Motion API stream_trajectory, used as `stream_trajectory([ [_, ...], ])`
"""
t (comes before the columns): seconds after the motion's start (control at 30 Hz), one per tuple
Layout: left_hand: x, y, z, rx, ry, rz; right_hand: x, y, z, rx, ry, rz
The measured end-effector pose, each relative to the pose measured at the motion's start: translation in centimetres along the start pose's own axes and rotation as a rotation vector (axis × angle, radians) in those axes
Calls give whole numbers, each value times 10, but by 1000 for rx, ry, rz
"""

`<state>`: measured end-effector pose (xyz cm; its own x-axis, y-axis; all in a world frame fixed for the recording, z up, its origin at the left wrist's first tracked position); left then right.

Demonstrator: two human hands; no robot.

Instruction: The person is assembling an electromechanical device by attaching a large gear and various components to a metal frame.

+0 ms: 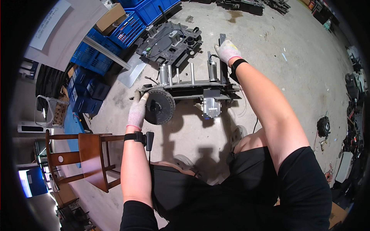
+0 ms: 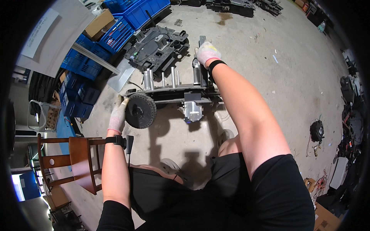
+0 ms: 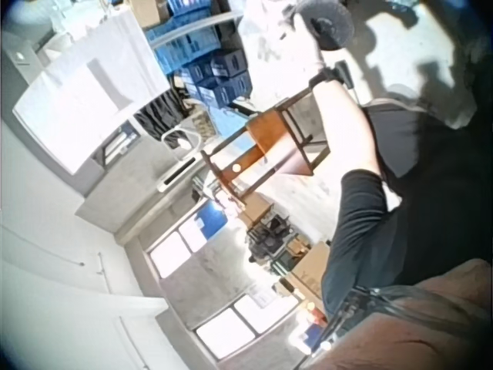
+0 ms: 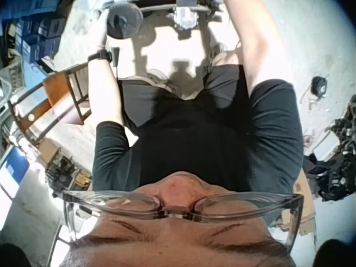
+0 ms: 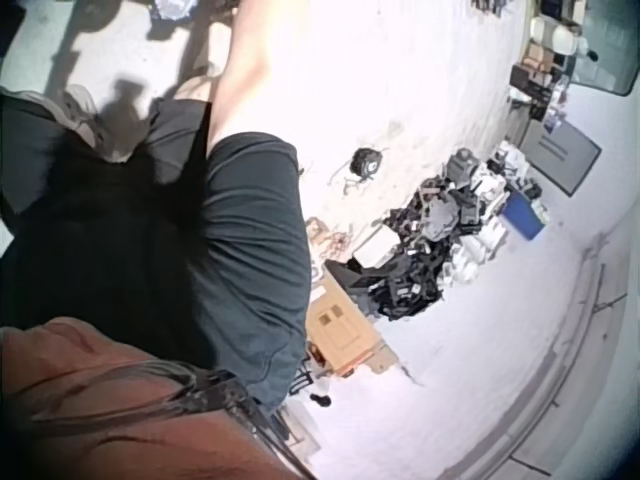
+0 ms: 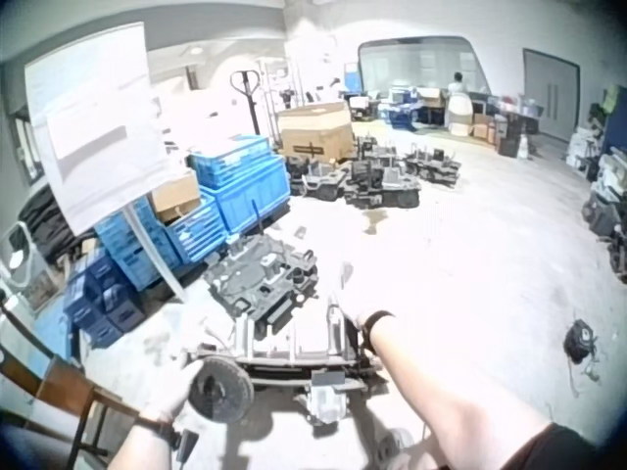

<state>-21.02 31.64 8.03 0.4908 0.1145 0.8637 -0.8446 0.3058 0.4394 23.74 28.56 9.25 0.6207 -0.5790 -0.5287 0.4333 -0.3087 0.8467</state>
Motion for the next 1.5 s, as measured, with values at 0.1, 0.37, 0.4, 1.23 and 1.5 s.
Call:
stream_trajectory([
  [0.1, 4, -7, -4, -72, 13, -26, 0, -7, -16, -65, 33, 28],
  [0.37, -6, -2, -4, -19, 99, 335, 9, -18, -25, -158, 49, 29],
  [0.4, -7, 1, -7, -15, 36, 373, 11, -17, -24, -122, 36, 3],
  [1.23, -4, 10, -3, -21, 60, 314, -4, -3, -12, -208, 93, 110],
  [1.5, -17, 12, -12, -63, 36, 309, -2, -7, -14, -204, 50, 66],
])
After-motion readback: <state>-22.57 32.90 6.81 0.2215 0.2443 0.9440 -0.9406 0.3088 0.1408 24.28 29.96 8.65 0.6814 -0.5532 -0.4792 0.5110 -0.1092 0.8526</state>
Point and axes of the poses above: each hand's wrist, its own z-axis away from the middle knuckle, its own y-axis out of the back of the hand, x = y × z, the point moved 6 cm from there along -z, towards the middle knuckle
